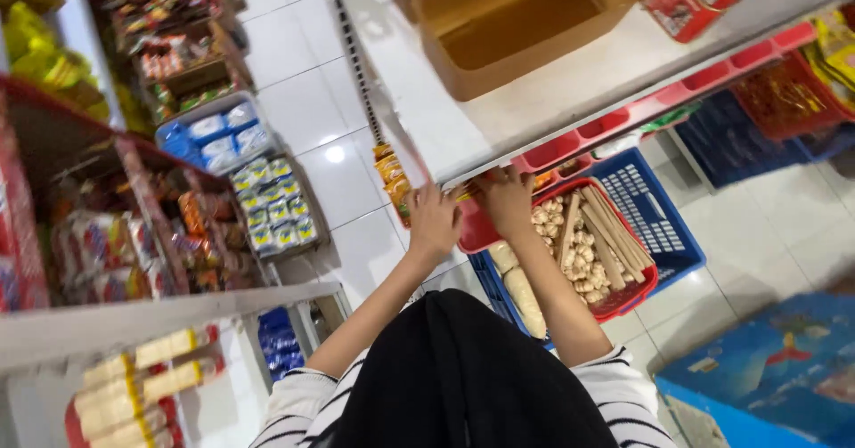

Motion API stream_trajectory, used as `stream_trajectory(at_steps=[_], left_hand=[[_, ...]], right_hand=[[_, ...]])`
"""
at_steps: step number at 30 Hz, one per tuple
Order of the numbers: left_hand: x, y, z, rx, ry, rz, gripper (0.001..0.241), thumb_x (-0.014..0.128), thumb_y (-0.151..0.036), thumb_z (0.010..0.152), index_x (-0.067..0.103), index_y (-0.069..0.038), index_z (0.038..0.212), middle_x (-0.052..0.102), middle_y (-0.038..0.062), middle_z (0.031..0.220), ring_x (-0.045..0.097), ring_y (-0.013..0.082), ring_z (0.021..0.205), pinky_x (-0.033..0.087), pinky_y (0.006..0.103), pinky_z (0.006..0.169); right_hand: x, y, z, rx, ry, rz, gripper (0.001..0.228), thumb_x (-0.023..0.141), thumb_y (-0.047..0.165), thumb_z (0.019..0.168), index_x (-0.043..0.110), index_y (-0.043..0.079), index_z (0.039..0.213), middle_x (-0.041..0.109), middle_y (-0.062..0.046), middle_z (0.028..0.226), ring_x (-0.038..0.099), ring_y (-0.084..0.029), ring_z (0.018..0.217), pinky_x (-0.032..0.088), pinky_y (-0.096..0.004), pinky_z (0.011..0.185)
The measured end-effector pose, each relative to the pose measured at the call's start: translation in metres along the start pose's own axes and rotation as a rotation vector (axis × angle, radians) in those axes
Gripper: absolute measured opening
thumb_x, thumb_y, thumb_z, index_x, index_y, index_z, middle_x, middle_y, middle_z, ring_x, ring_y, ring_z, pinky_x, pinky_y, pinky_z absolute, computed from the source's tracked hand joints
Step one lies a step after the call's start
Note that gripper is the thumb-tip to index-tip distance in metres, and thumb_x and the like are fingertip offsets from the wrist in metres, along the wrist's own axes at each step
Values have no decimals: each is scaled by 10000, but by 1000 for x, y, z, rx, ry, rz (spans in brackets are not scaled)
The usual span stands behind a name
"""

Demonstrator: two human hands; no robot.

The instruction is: The person selects seasoning packets from a basket by hand and places them into shelf compartments and containers.

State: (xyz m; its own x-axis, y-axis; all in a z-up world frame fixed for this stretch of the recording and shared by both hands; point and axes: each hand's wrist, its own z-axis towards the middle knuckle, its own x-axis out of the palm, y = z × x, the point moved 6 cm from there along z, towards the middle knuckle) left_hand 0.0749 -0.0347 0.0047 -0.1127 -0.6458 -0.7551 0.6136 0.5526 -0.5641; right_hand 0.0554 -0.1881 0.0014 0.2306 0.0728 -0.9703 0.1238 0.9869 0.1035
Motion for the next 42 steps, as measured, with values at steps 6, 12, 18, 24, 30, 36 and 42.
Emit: stream_trajectory(at_steps=[6, 12, 18, 24, 30, 36, 42], left_hand=[[61, 5, 9, 332, 119, -44, 157, 652, -89, 853, 708, -7, 975, 644, 197, 1276, 581, 360, 1192, 464, 508, 1047], [56, -9, 13, 491, 45, 159, 324, 665, -116, 768, 737, 12, 1056, 610, 167, 1389, 544, 362, 1314, 374, 560, 1115], [32, -57, 29, 435, 268, 304, 423, 694, -238, 816, 717, -44, 1190, 625, 146, 1308, 530, 367, 1258, 277, 618, 1135], [33, -195, -5, 701, 406, 36, 477, 684, -221, 871, 642, -46, 1312, 631, 133, 1310, 559, 292, 1271, 294, 565, 1174], [72, -319, -78, 993, 514, -135, 466, 705, -230, 869, 647, -63, 1300, 635, 131, 1299, 567, 292, 1234, 292, 580, 1160], [116, -407, -153, 1157, 599, -216, 432, 725, -233, 841, 668, -75, 1239, 645, 103, 1231, 575, 280, 1216, 306, 582, 1161], [158, -486, -248, 1284, 734, -299, 417, 730, -210, 835, 676, -68, 1223, 655, 80, 1136, 583, 263, 1158, 309, 586, 1160]], right_hand=[[-18, 10, -26, 66, -60, -15, 400, 695, 158, 817, 750, 228, 1207, 578, -20, 1429, 497, -261, 1340, 305, -662, 1016], [-59, -12, -94, 404, -180, 262, 402, 698, 79, 870, 724, 211, 1249, 587, -37, 1448, 537, -257, 1338, 295, -600, 1036], [-102, -26, -175, 592, -332, 223, 429, 739, 172, 885, 678, 181, 1309, 591, -83, 1424, 534, -288, 1327, 283, -570, 1105], [-144, -46, -242, 772, -325, 74, 528, 749, 224, 919, 594, 135, 1415, 582, -119, 1430, 515, -309, 1334, 231, -600, 1181], [-187, -66, -336, 959, -333, -51, 540, 743, 194, 897, 587, 138, 1411, 575, -124, 1465, 500, -308, 1372, 214, -600, 1186], [-207, -89, -450, 1176, -306, -150, 542, 747, 199, 869, 596, 138, 1387, 595, -118, 1421, 507, -316, 1368, 228, -618, 1181], [-221, -104, -554, 1351, -270, -269, 538, 750, 197, 856, 603, 137, 1370, 611, -115, 1404, 518, -310, 1356, 251, -616, 1192]])
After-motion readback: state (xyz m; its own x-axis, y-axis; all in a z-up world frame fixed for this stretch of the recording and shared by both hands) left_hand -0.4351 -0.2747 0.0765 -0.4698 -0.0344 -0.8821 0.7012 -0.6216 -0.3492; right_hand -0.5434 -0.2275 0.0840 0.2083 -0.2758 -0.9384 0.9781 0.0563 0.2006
